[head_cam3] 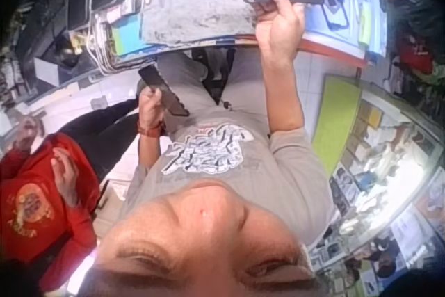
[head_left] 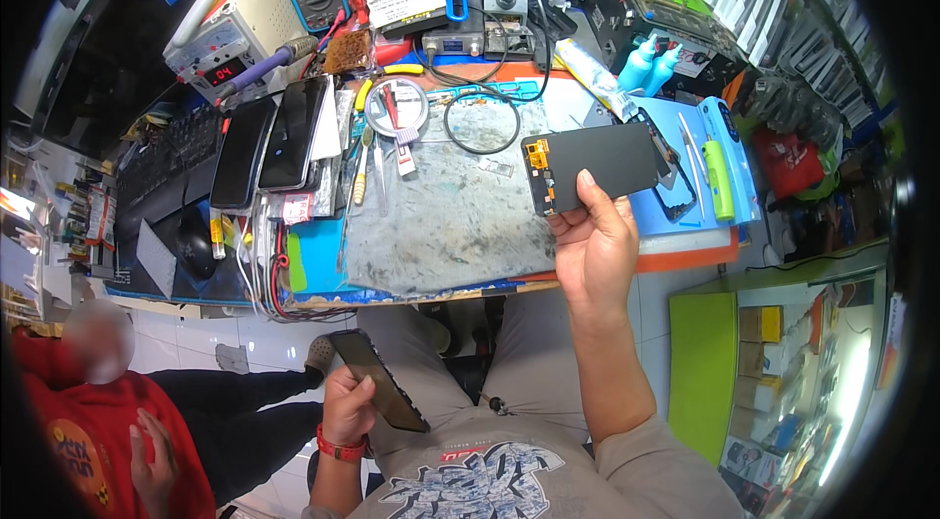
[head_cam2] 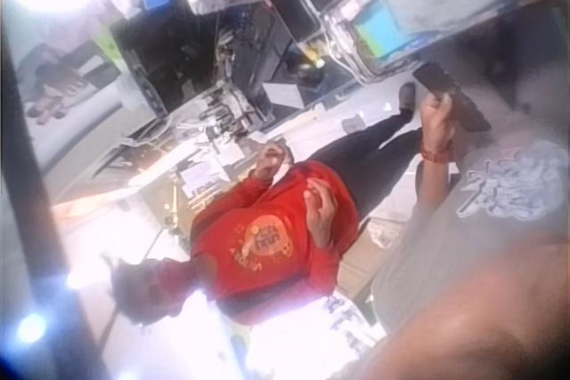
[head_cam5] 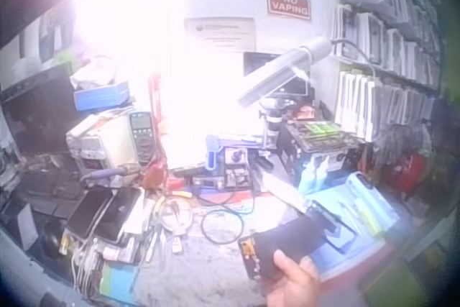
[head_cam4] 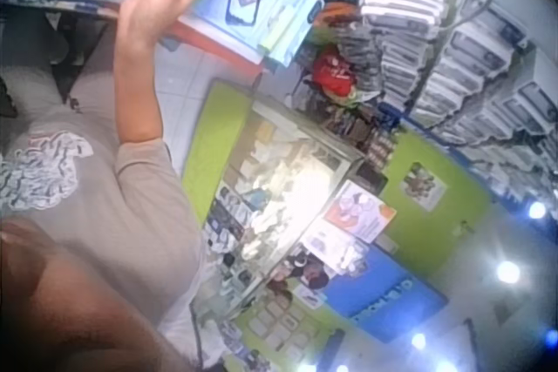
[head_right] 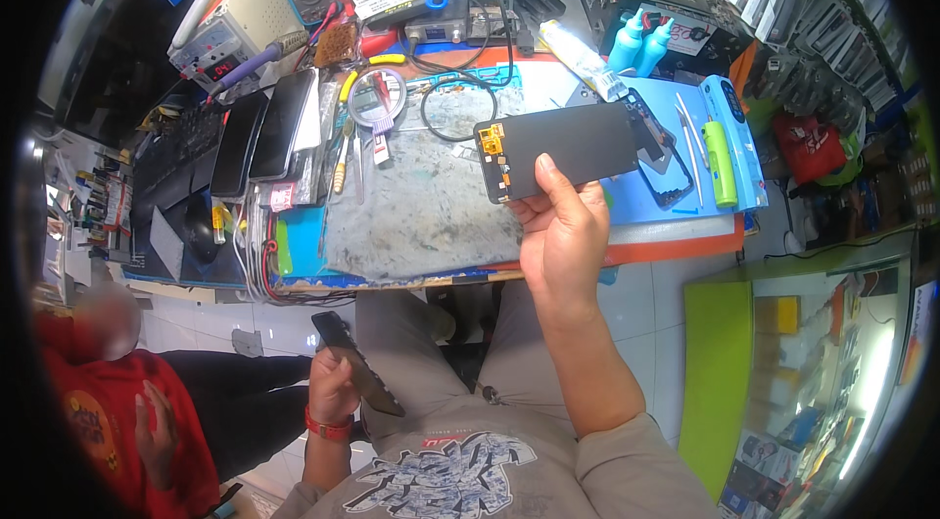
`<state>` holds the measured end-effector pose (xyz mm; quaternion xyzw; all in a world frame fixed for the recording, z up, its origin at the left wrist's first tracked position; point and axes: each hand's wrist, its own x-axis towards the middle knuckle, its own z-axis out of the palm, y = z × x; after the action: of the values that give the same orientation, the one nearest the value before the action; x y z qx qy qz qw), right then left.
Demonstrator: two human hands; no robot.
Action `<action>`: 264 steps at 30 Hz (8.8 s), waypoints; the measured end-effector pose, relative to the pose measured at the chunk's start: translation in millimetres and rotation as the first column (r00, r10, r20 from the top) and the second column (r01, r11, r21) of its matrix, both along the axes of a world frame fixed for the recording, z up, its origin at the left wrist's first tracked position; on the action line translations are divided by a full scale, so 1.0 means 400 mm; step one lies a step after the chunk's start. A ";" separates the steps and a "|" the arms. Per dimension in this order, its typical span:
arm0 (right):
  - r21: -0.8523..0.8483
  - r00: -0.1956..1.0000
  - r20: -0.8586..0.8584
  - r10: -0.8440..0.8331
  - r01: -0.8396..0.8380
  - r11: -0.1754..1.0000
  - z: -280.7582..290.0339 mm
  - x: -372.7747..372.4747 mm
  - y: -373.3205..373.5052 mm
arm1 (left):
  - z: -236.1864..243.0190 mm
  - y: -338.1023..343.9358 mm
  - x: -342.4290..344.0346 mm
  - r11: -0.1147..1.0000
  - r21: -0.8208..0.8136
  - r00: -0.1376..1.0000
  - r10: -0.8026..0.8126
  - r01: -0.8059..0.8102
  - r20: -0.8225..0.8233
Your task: The person applies adhesive to a phone frame, handles a disassembled mobile phone, and shows a replacement screen component to another person.
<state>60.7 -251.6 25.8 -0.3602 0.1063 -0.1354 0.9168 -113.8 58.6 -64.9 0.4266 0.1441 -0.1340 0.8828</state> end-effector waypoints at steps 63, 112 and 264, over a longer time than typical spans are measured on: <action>-0.199 0.998 -0.067 0.007 -0.021 0.980 -0.005 -0.092 0.114 | 0.328 -0.192 0.243 0.276 0.961 0.463 -0.848 -0.031 0.259; -0.147 0.979 -0.091 0.181 -0.193 0.970 0.014 -0.111 0.079 | 0.201 -0.140 0.064 0.423 0.886 0.570 -0.782 0.187 0.253; -0.405 0.955 -0.123 0.272 -0.298 0.864 0.030 -0.163 0.030 | 0.322 -0.208 0.130 0.120 0.973 0.513 -0.833 -0.199 0.208</action>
<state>-4.5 -239.7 37.9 -0.5642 0.0487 -0.0071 0.8242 -61.8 -24.6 63.7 0.8972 -0.3108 -0.0411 0.3111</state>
